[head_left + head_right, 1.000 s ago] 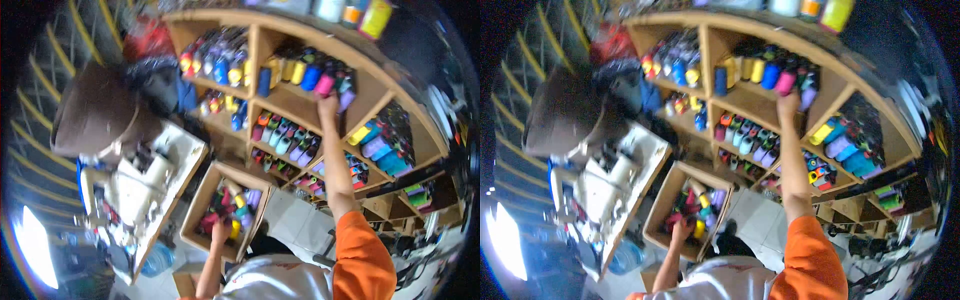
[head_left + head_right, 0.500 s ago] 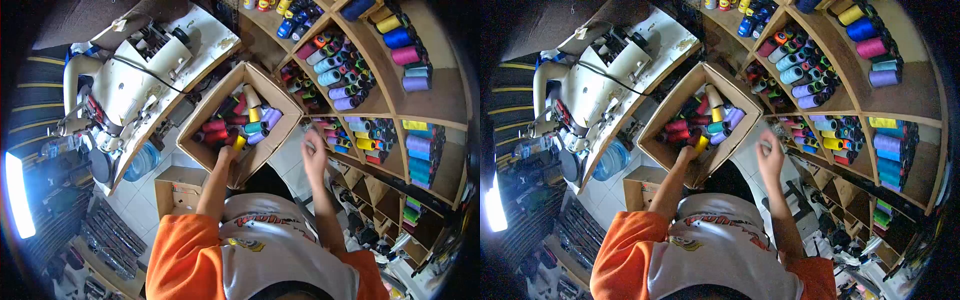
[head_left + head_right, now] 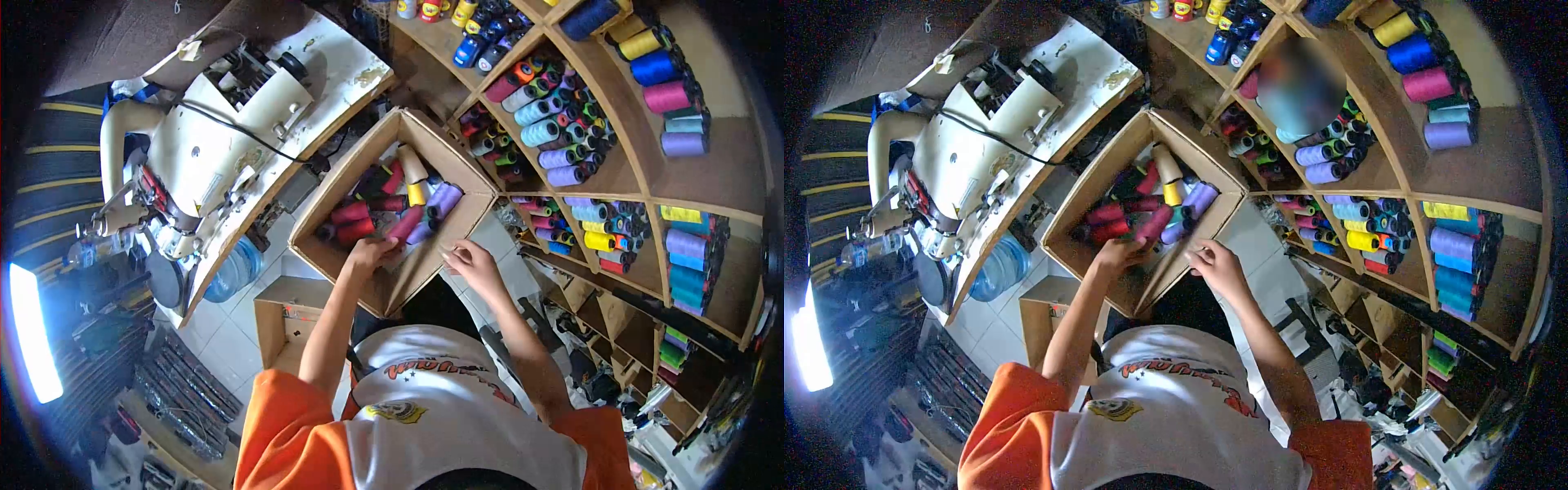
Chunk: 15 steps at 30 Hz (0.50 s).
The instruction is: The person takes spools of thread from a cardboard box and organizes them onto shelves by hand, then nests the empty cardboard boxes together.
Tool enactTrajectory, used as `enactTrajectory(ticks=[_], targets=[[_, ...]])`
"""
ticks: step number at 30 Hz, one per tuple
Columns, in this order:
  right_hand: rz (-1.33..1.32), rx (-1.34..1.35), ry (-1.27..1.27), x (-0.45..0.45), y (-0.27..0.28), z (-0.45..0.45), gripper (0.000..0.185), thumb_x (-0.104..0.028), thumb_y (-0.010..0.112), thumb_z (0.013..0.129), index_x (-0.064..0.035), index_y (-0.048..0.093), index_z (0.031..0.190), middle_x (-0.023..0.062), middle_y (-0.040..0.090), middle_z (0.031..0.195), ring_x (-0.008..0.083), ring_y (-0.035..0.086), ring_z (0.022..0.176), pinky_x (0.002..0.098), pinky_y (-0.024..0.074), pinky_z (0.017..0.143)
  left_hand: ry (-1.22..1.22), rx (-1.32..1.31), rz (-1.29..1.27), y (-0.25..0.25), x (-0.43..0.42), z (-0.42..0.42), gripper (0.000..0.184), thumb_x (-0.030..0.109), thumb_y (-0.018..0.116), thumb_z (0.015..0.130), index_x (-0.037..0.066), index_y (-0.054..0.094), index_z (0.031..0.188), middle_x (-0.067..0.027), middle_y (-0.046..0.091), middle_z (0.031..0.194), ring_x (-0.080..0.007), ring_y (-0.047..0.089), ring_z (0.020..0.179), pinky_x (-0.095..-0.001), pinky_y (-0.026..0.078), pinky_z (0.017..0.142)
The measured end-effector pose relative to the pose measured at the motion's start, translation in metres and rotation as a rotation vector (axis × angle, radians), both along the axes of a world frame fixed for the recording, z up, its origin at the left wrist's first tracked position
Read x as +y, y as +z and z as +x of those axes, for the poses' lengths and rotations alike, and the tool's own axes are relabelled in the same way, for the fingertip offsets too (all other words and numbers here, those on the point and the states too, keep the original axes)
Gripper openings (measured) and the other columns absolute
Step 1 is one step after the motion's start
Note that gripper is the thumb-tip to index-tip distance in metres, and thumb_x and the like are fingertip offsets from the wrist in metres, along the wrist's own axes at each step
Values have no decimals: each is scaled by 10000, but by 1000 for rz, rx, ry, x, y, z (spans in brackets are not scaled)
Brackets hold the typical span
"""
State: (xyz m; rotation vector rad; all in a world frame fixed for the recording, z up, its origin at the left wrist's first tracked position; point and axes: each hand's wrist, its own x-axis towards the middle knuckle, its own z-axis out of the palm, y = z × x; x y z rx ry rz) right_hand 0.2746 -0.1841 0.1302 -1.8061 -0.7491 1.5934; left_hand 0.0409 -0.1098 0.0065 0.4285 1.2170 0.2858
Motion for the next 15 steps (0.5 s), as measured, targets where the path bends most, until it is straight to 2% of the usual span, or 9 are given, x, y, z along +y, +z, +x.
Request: enactTrajectory(ticks=[2, 4, 5, 6, 8, 10, 11, 14, 15], targets=[[-25, 198, -204, 15, 6, -22, 297, -184, 694, 826, 16, 592, 1020, 70, 651, 922, 128, 633, 791, 278, 536, 686, -91, -276, 81, 53, -1, 3, 445, 205, 709, 821, -35, 560, 1166, -103, 637, 1027, -192, 633, 888, -316, 520, 791], [-4, 228, -174, 23, -3, -24, 306, -209, 706, 816, -1, 596, 1011, 58, 648, 918, 125, 628, 791, 278, 534, 691, -345, -308, 109, 61, 2, 4, 510, 243, 702, 828, -63, 530, 1198, -115, 637, 1019, -166, 609, 913, -303, 511, 823], [0, 242, -166, 22, -11, -25, 311, -222, 712, 811, -10, 598, 1007, 52, 647, 916, 123, 625, 791, 278, 533, 694, -457, -337, 151, 62, 6, 2, 515, 285, 729, 798, -15, 556, 1178, -109, 646, 982, -177, 598, 934, -339, 516, 816], [83, 128, -42, 14, -41, -17, 314, -240, 722, 803, -36, 599, 1007, 45, 644, 901, 129, 624, 784, 280, 532, 701, -580, -206, 312, 48, 12, -4, 555, 278, 744, 773, 5, 530, 1206, -118, 625, 1034, -206, 587, 968, -363, 510, 827], [66, 170, -157, 13, -19, -18, 298, -228, 716, 808, -34, 592, 997, 52, 641, 906, 130, 619, 777, 282, 534, 705, -820, 53, 651, 3, 29, -11, 653, 263, 775, 723, 45, 478, 1263, -137, 584, 1138, -264, 564, 1037, -412, 499, 850], [88, 195, -234, 7, -8, -9, 289, -211, 712, 811, -30, 581, 994, 56, 634, 911, 131, 618, 779, 285, 536, 716, -890, 1102, 889, -13, 29, 2, 717, 225, 657, 783, 88, 311, 1397, -128, 476, 1297, -311, 501, 1136, -492, 458, 868], [67, 170, -235, 5, 1, -4, 287, -204, 697, 821, -19, 572, 1000, 61, 625, 914, 152, 628, 822, 308, 547, 758, -933, 1129, 909, -46, 31, -6, 729, 194, 600, 792, 107, 244, 1422, -131, 369, 1370, -349, 450, 1181, -534, 423, 891], [67, 68, -340, -11, 17, 14, 271, -165, 681, 832, -1, 555, 1007, 68, 613, 918, 153, 627, 819, 286, 556, 702, -887, 1372, 1250, -114, 37, -16, 718, 200, 608, 789, 121, 256, 1410, -134, 438, 1295, -339, 471, 1157, -538, 388, 926], [79, 43, -371, -14, 26, 21, 265, -159, 678, 832, 2, 555, 1004, 64, 607, 913, 150, 621, 812, 293, 559, 710, -944, 1364, 1214, -120, 49, -14, 744, 224, 633, 765, 114, 265, 1403, -137, 448, 1280, -336, 476, 1150, -535, 378, 937]])
